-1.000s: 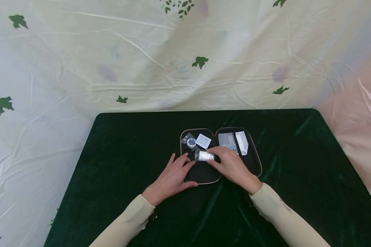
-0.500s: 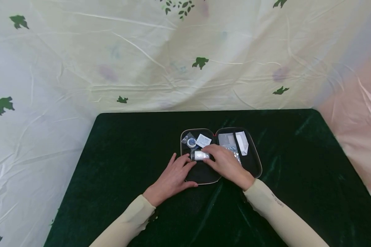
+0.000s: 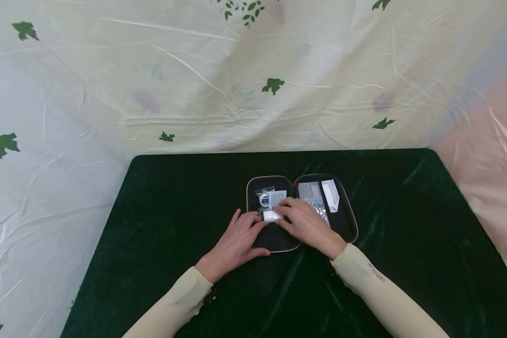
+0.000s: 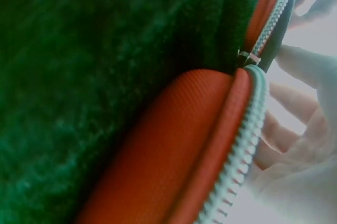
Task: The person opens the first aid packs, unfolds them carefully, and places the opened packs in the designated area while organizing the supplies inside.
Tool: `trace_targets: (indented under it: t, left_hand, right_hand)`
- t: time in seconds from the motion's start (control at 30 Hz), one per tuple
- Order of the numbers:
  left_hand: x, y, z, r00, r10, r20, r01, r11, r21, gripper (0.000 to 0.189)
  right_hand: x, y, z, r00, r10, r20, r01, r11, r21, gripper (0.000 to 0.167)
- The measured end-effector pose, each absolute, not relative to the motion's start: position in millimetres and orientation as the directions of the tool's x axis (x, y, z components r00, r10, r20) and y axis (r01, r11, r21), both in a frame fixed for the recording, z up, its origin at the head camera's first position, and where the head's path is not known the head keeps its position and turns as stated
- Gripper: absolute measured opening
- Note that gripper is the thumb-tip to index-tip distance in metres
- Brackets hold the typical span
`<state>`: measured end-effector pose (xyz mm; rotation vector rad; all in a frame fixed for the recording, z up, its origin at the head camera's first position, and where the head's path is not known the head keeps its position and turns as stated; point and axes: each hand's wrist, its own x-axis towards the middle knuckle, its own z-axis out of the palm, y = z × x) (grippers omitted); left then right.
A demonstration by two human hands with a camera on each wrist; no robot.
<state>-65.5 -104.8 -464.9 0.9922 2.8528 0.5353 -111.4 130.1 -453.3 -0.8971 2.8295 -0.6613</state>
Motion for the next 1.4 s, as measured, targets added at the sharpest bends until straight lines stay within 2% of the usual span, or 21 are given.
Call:
trace_targets:
  t: [0.2, 0.37, 0.7, 1.03, 1.2, 1.4]
  left_hand:
    - [-65.8, -104.6, -464.2, -0.787, 0.615, 0.056, 0.592, 0.725, 0.351, 0.070]
    - [-65.7, -104.5, -464.3, -0.787, 0.615, 0.056, 0.592, 0.726, 0.350, 0.071]
    - [-65.9, -105.9, -466.1, -0.788, 0.612, 0.068, 0.592, 0.722, 0.359, 0.075]
    - [-66.1, -106.2, -466.1, -0.785, 0.616, 0.071, 0.598, 0.723, 0.346, 0.081]
    - [-67.3, -102.8, -464.2, -0.800, 0.600, 0.007, 0.565, 0.750, 0.345, 0.097]
    - [-71.0, -98.7, -463.5, -0.794, 0.607, -0.027, 0.571, 0.760, 0.311, 0.099]
  right_hand:
    - [-109.5, 130.1, -451.6, -0.840, -0.543, 0.006, -0.481, 0.739, -0.472, 0.035]
    - [-108.6, 131.7, -450.5, -0.825, -0.566, 0.000, -0.497, 0.725, -0.477, 0.032]
    - [-109.1, 135.7, -449.1, -0.774, -0.627, -0.090, -0.518, 0.708, -0.480, 0.046]
    - [-104.2, 139.4, -452.6, -0.716, -0.693, -0.079, -0.621, 0.686, -0.379, 0.065]
    - [-102.8, 142.4, -451.4, -0.712, -0.698, -0.069, -0.633, 0.682, -0.367, 0.066]
    - [-102.7, 143.7, -449.6, -0.719, -0.687, -0.105, -0.608, 0.695, -0.384, 0.064]
